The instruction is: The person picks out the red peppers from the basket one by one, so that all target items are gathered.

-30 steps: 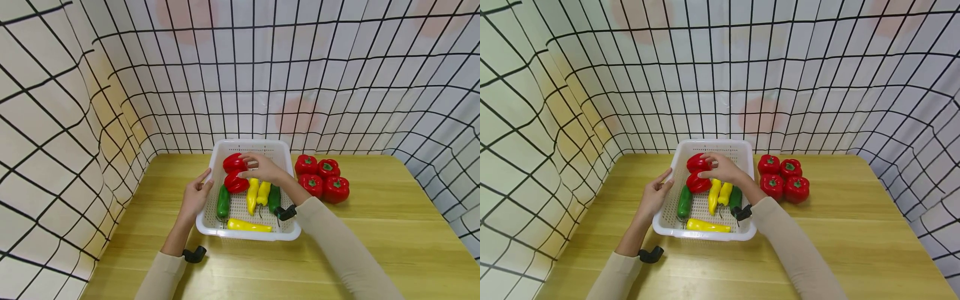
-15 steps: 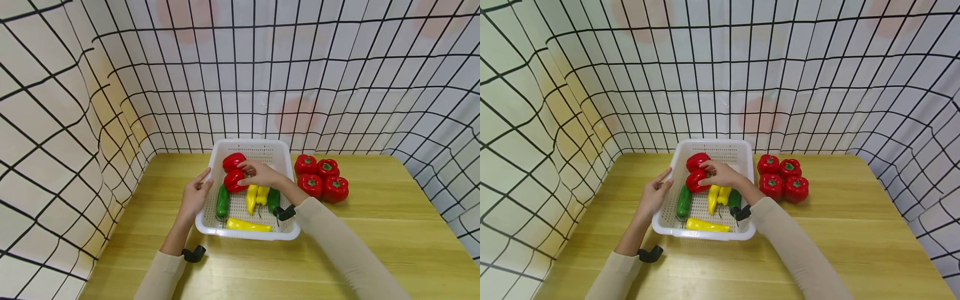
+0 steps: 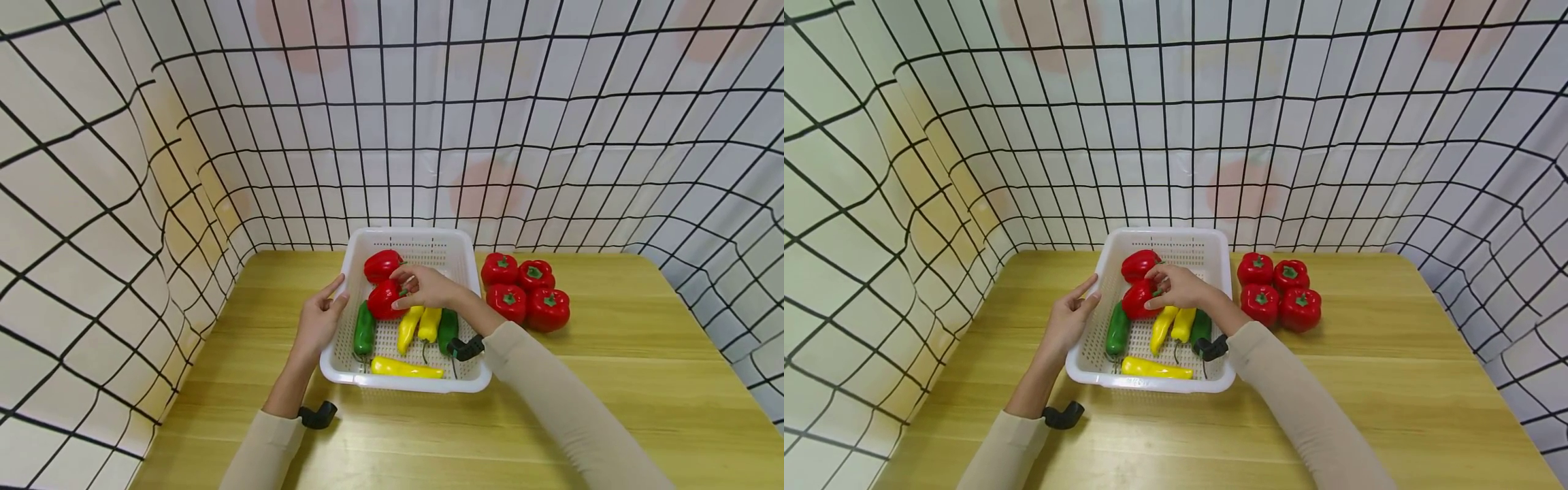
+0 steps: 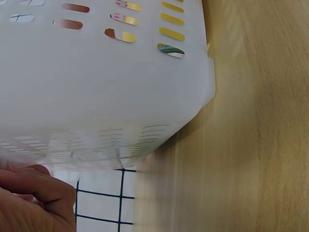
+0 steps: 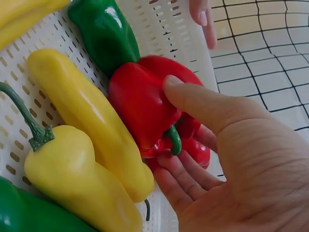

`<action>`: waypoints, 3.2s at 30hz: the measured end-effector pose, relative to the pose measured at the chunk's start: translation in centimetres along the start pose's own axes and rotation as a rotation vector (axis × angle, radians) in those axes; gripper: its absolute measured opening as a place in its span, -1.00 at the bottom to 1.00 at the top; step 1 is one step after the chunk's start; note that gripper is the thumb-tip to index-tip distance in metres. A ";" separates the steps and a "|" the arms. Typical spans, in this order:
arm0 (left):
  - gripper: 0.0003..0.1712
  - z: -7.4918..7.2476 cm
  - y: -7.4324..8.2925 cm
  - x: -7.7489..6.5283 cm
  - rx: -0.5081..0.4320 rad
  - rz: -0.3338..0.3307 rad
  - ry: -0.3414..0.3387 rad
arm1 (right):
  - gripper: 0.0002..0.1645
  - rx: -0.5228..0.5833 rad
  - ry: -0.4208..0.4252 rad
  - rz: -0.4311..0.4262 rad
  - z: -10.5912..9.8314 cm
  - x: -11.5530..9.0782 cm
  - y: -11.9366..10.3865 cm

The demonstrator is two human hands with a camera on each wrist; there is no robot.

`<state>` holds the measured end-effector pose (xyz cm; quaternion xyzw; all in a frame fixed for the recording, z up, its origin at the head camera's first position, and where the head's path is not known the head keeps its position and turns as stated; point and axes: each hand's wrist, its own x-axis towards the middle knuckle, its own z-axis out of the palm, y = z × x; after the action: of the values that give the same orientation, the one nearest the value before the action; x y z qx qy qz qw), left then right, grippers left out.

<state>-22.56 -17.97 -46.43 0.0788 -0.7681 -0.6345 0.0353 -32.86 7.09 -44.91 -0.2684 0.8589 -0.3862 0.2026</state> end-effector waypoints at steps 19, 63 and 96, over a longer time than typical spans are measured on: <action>-0.48 -0.1 -0.1 0.1 -0.003 -0.007 0.000 | -0.26 0.078 -0.003 -0.070 0.2 -0.1 -0.3; -0.49 0.0 -0.2 0.1 0.036 -0.026 -0.005 | -0.23 0.226 0.240 -0.114 -5.1 -8.1 -2.5; -0.48 0.0 -0.2 0.1 0.014 -0.045 -0.016 | -0.32 0.274 0.446 -0.106 -6.8 -21.1 3.1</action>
<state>-22.59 -18.02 -46.60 0.0915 -0.7707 -0.6304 0.0143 -21.28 25.61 -40.14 -0.1911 0.8069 -0.5585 0.0222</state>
